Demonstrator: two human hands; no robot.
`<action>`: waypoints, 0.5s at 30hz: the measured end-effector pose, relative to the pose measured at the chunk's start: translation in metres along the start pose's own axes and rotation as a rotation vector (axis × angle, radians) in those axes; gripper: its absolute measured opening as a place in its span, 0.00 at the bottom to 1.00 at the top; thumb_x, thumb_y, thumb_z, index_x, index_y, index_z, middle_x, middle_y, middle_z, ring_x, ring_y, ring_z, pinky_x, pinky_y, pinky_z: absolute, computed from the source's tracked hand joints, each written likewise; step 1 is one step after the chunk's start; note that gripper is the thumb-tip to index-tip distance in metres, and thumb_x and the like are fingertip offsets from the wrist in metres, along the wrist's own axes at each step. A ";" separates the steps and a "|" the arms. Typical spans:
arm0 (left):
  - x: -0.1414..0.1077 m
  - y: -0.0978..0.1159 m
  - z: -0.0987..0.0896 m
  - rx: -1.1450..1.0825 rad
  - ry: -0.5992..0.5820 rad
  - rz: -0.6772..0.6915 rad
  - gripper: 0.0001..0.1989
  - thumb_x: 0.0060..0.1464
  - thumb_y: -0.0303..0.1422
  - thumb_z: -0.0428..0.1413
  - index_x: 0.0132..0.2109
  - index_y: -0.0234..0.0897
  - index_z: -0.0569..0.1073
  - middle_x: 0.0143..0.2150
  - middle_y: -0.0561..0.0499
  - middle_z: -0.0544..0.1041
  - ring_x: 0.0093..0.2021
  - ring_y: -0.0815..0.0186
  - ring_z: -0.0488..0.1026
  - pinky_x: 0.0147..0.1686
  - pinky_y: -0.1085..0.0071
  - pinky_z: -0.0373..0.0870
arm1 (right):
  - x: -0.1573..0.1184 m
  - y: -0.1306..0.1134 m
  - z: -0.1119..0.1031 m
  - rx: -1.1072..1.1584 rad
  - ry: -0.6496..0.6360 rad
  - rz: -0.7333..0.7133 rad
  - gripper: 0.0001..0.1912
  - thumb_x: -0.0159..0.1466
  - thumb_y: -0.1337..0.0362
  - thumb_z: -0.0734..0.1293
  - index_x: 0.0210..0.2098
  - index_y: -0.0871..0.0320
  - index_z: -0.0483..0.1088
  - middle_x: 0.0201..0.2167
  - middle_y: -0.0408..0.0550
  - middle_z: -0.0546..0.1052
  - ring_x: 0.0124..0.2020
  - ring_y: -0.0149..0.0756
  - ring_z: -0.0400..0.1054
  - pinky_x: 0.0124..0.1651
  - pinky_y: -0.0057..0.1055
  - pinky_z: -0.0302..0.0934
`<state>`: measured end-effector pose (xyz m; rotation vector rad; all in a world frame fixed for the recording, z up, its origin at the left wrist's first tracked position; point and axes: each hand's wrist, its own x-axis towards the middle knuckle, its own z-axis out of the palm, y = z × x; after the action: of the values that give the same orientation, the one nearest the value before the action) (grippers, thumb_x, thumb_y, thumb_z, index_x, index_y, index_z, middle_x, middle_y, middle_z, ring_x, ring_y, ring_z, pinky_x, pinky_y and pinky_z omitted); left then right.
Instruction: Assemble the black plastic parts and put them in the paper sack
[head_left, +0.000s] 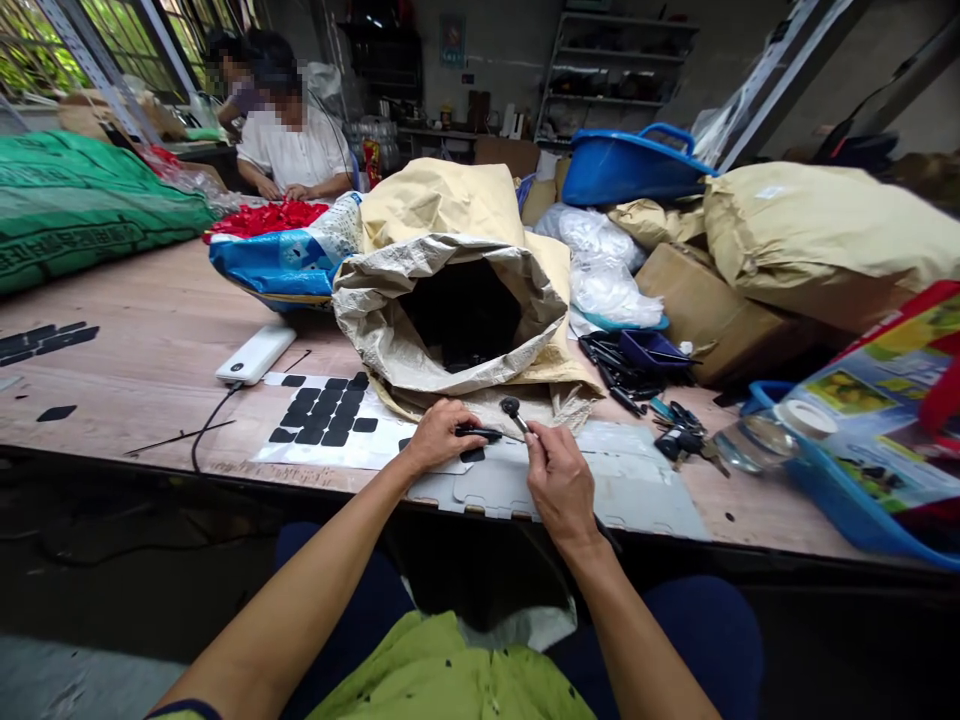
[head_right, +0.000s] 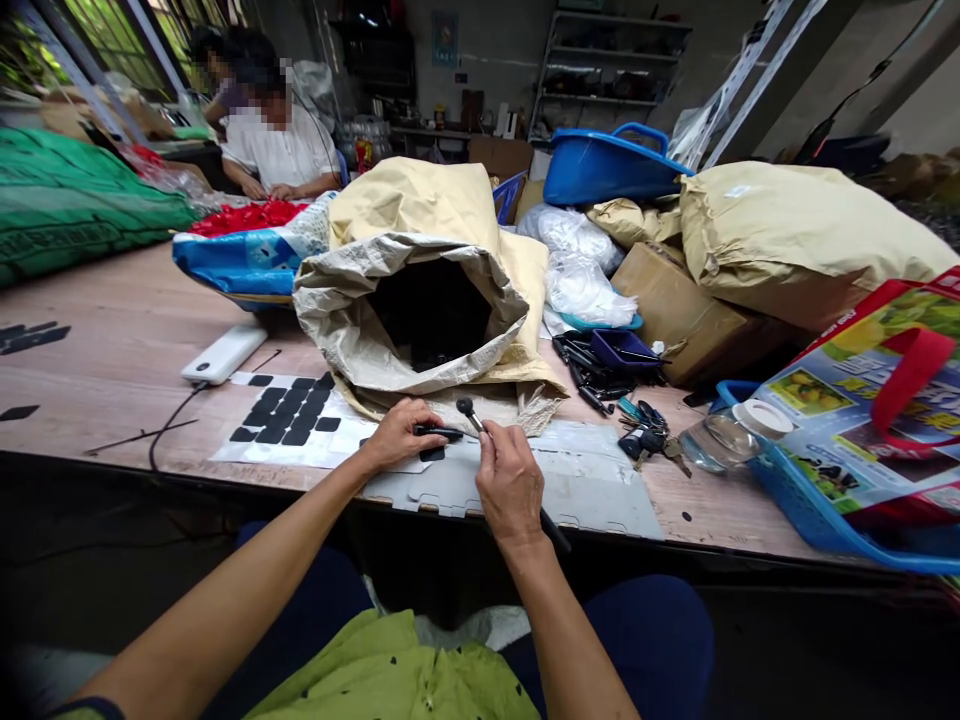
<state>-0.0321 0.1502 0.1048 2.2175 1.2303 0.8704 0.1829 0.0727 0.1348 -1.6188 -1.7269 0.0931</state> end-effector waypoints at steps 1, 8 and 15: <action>0.000 0.000 0.000 0.005 -0.001 0.002 0.12 0.54 0.41 0.67 0.42 0.42 0.82 0.38 0.50 0.77 0.43 0.60 0.70 0.45 0.66 0.65 | -0.003 -0.004 0.001 0.039 -0.017 0.001 0.18 0.74 0.58 0.57 0.53 0.54 0.74 0.42 0.48 0.75 0.44 0.36 0.70 0.48 0.30 0.62; 0.000 -0.001 0.001 0.019 -0.010 -0.021 0.11 0.53 0.40 0.68 0.43 0.43 0.83 0.37 0.50 0.77 0.42 0.60 0.69 0.45 0.65 0.65 | -0.010 -0.015 0.004 0.110 -0.082 -0.004 0.19 0.73 0.59 0.57 0.55 0.55 0.75 0.42 0.50 0.76 0.44 0.37 0.72 0.49 0.32 0.64; 0.000 -0.001 0.000 0.025 -0.028 -0.032 0.11 0.54 0.42 0.67 0.41 0.42 0.82 0.38 0.50 0.76 0.42 0.60 0.68 0.45 0.66 0.64 | -0.020 -0.022 0.010 -0.013 -0.082 -0.076 0.21 0.74 0.62 0.57 0.62 0.49 0.71 0.39 0.47 0.74 0.41 0.35 0.71 0.44 0.27 0.62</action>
<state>-0.0321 0.1509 0.1041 2.2159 1.2663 0.8133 0.1574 0.0550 0.1303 -1.5765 -1.8531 0.1131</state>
